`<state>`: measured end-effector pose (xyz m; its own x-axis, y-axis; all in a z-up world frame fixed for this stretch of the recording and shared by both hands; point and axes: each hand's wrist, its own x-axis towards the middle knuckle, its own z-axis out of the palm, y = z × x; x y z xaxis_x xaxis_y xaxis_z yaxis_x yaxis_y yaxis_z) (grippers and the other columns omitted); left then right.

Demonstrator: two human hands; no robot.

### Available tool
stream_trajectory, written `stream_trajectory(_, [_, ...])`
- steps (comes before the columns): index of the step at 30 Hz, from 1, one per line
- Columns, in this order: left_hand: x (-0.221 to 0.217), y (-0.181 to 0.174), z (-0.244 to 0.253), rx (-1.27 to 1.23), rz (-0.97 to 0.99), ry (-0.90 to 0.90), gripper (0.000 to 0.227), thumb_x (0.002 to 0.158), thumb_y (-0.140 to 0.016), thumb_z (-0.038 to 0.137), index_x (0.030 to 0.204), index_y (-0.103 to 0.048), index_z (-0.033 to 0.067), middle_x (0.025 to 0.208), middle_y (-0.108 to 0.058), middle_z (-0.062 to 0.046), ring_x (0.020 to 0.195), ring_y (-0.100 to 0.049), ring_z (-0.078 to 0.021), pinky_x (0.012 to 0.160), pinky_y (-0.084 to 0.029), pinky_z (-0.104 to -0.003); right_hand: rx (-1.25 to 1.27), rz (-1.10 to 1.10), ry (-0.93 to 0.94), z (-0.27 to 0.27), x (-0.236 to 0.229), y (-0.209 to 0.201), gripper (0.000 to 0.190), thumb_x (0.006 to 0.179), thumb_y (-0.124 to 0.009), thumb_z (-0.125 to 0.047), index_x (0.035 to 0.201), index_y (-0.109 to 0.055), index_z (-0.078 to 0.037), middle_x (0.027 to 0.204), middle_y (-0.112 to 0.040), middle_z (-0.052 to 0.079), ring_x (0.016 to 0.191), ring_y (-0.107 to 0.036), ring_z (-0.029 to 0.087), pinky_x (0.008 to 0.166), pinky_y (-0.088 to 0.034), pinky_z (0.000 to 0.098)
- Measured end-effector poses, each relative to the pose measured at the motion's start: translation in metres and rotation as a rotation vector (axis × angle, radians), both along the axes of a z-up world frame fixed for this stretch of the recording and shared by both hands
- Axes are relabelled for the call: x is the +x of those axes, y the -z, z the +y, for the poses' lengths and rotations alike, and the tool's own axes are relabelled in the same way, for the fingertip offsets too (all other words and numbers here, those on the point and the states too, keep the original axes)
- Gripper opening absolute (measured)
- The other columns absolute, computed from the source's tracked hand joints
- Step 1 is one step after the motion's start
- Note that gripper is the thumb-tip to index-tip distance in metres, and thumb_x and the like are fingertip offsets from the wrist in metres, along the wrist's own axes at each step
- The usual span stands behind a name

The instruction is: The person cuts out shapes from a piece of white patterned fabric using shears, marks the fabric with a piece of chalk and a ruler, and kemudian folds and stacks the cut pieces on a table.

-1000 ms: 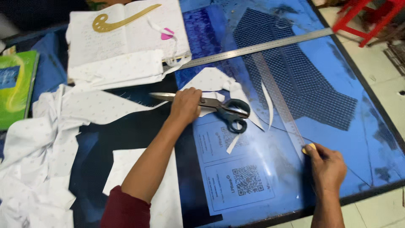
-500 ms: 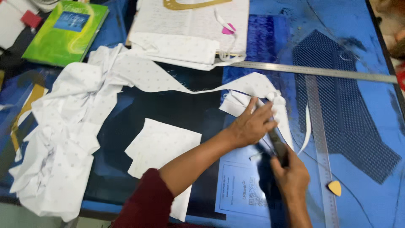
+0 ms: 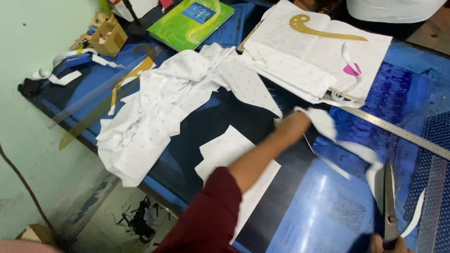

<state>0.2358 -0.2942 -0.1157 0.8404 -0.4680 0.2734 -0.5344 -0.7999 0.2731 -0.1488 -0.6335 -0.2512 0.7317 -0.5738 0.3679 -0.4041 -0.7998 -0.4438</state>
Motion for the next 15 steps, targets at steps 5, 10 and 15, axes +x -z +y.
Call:
stream_trajectory(5, [0.036,-0.014,0.235,-0.793,0.196,-0.442,0.043,0.105,-0.03,0.031,0.133,-0.059,0.0156,0.132,-0.062,-0.011,0.117,-0.059,-0.0256,0.104,-0.042,-0.04,-0.448,0.15,0.056,0.064,0.022,-0.085,0.025,0.101,-0.073,-0.036,0.103,-0.072,-0.011,0.079,-0.055,0.018,0.089,-0.058,0.037,0.079,-0.05,0.0459])
stream_trajectory(10, [0.004,-0.025,0.492,-0.777,-0.58,-0.747,0.014,0.102,-0.058,0.003,0.109,-0.069,0.0079,0.1,-0.069,-0.004,0.093,-0.069,-0.0169,0.083,-0.056,-0.028,-0.267,0.211,0.169,0.094,0.029,-0.129,0.04,0.099,-0.069,-0.044,0.125,-0.08,-0.016,0.097,-0.068,0.019,0.104,-0.066,0.04,0.083,-0.055,0.0533])
stream_trajectory(15, [-0.081,-0.084,0.479,-0.39,-0.087,-1.294,0.075,0.099,-0.078,0.027,0.159,-0.037,0.0065,0.16,-0.026,-0.027,0.141,-0.04,-0.0474,0.11,-0.043,-0.054,-0.631,0.284,0.25,0.089,0.029,-0.117,0.045,0.095,-0.074,-0.067,0.122,-0.079,-0.031,0.12,-0.071,0.007,0.1,-0.067,0.031,0.078,-0.051,0.0451])
